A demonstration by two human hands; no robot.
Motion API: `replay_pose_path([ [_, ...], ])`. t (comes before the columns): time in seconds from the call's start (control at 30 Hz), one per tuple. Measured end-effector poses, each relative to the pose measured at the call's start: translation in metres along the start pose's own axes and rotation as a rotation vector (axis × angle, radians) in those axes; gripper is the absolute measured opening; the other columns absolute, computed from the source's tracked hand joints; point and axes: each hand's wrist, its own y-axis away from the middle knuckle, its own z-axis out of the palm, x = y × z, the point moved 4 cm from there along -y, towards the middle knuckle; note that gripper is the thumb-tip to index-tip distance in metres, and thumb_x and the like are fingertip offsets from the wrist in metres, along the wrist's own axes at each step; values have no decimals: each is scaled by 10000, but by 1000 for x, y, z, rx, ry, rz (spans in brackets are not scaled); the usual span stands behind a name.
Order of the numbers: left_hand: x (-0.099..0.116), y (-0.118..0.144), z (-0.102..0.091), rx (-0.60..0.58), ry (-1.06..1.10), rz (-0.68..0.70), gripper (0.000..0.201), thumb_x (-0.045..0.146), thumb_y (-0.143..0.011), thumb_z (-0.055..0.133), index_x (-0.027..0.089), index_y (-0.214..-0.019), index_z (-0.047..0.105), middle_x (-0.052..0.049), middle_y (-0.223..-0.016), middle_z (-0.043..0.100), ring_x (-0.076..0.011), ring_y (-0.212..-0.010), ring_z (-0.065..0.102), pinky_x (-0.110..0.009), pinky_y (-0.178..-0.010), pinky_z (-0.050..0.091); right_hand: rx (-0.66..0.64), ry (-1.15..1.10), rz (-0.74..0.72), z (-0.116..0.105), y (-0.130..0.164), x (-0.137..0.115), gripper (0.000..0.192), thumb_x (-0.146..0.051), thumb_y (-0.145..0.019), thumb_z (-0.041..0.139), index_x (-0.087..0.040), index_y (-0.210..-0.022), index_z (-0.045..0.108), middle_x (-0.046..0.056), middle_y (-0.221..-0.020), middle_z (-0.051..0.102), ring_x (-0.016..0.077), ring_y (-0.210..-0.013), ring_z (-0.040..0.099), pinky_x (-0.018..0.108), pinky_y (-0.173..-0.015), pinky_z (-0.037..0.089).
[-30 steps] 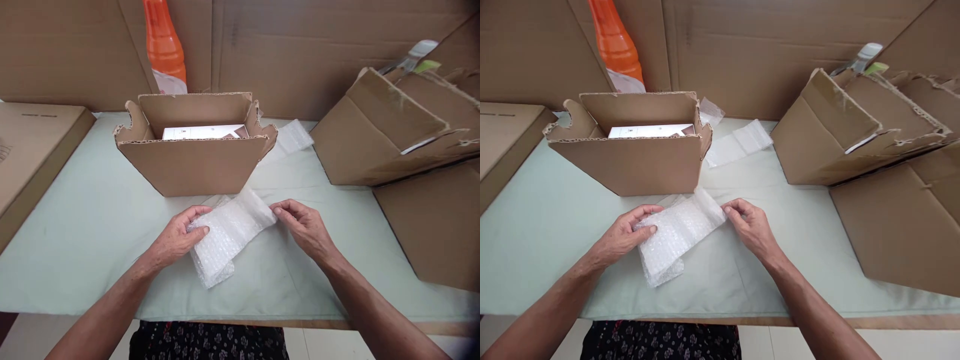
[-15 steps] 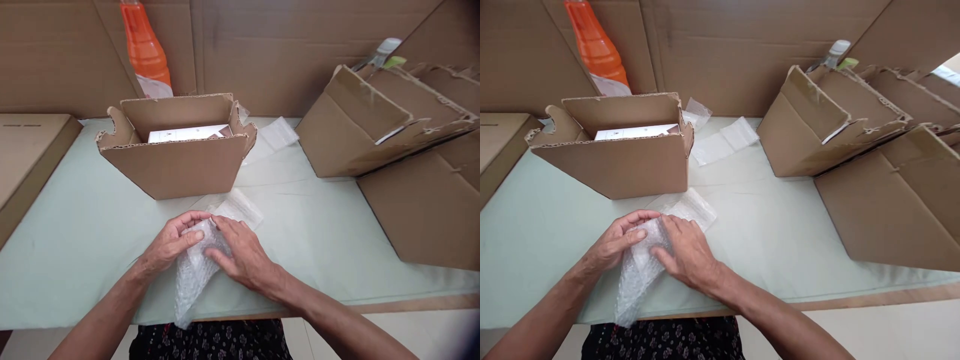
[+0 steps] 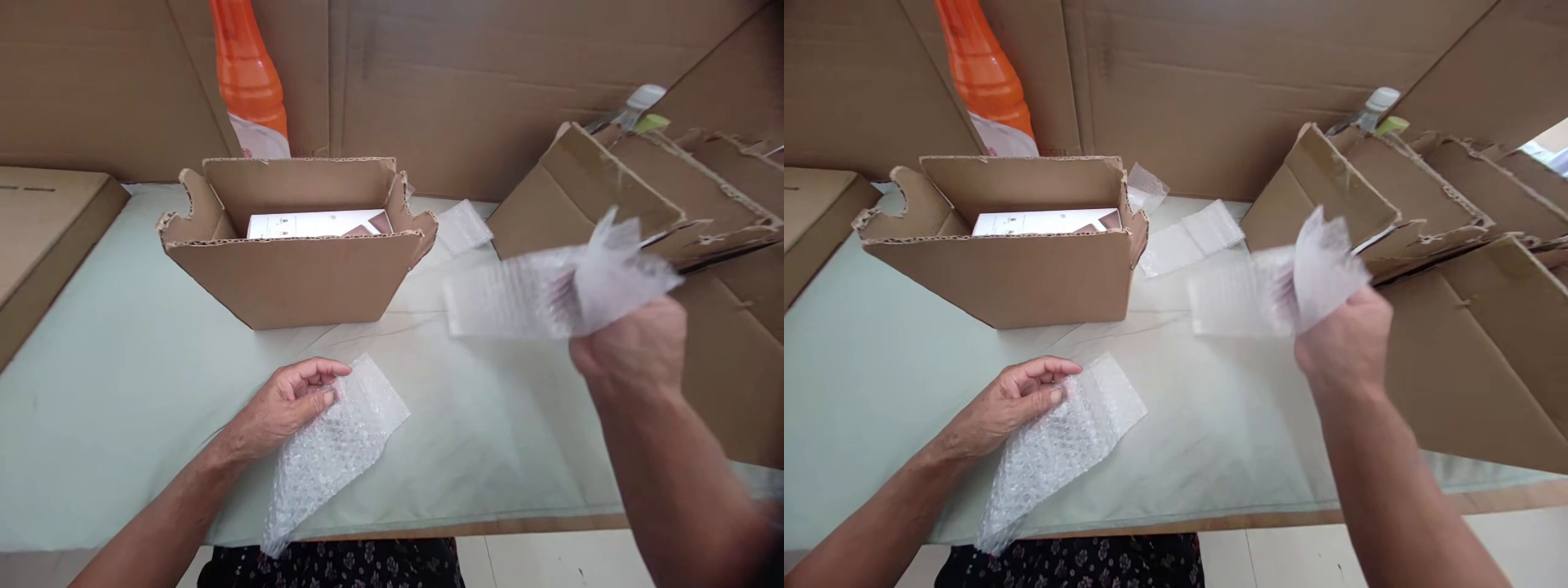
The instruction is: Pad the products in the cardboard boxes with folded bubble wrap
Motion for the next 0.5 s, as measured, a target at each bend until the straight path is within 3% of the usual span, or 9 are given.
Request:
replay_pose_path([
  [0.1,-2,-2,0,-5,-30,-3,437,543,-897,705,289,-1252,693,-32,-1030,629,-127,-825,540,-255,-718,435,83,-17,-199,37,-59,-21,297,-313,-655,863,-192,-626,594,-21,-653,540,99,-605,502,270,-538,439],
  [0.2,-5,-6,-4,1,-68,-15,434,551,-886,714,283,-1227,715,-29,-990,625,-126,-816,531,-254,-732,433,7,153,-185,113,-97,-32,243,-105,-801,730,-170,-640,560,-75,-604,445,52,-615,401,191,-539,373],
  [0.27,-4,-7,-7,4,-93,-28,440,559,-864,734,271,-1198,732,-31,-977,626,-127,-803,526,-256,-731,434,-203,195,-76,168,-111,-32,129,-58,-894,616,-156,-810,618,-90,-669,496,43,-643,424,174,-584,420],
  [0.33,-2,-7,-10,1,-105,-38,454,564,-842,751,259,-1179,741,-46,-1004,645,-144,-826,544,-268,-747,449,-412,143,-27,207,-115,-32,116,-108,-965,557,-160,-1032,635,-88,-817,590,40,-723,485,189,-663,485],
  [0.4,0,-7,-11,-7,-110,-44,460,564,-830,757,248,-1165,747,-62,-1038,665,-167,-868,569,-286,-775,467,-516,135,-84,218,-113,-29,162,-144,-979,540,-170,-1098,648,-68,-945,652,50,-801,529,207,-717,509],
  [0.5,3,-5,-10,-22,-120,-39,435,555,-838,744,245,-1143,755,-65,-1034,679,-171,-853,574,-293,-769,475,-531,326,-202,189,-107,-4,132,-153,-906,595,-176,-938,722,-15,-929,708,112,-832,589,266,-761,520],
])
